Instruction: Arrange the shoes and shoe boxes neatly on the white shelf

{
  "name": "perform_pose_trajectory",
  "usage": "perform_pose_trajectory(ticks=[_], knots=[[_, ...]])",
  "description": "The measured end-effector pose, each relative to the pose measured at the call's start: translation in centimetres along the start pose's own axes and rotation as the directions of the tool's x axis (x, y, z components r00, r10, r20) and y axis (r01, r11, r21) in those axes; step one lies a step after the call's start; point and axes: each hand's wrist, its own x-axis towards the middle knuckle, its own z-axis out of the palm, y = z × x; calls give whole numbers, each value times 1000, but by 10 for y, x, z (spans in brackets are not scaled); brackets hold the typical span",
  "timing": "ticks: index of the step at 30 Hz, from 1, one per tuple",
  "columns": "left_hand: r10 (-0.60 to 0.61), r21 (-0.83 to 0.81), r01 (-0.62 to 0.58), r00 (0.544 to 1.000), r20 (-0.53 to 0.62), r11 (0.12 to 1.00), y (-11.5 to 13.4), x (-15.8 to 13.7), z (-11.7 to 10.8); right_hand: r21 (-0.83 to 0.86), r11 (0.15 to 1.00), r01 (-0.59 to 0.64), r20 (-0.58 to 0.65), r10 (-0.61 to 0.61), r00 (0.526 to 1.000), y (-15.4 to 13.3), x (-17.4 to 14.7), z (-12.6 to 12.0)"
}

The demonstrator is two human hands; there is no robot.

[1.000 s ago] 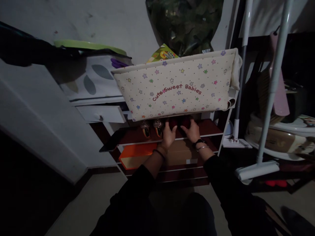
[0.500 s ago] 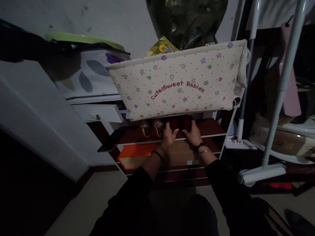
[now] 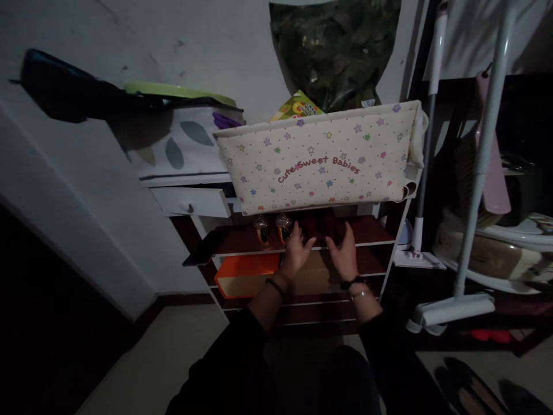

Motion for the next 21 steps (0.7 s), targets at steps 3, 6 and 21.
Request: perform_pose_trajectory(ticks=[3,6,21], knots=[[-65,-302,45,996,-57,952,4,-60,-17,337,928,-160,-118,210,971,3,-64,-2],[-337,-629,234,940,-48,742,12,-114,-36,592,672,-445,55,516,855,2,-118,10],[431,-970,88,884,180,225,138,-204,-144,841,442,-313,535,-593,602,-123,-207,-32]])
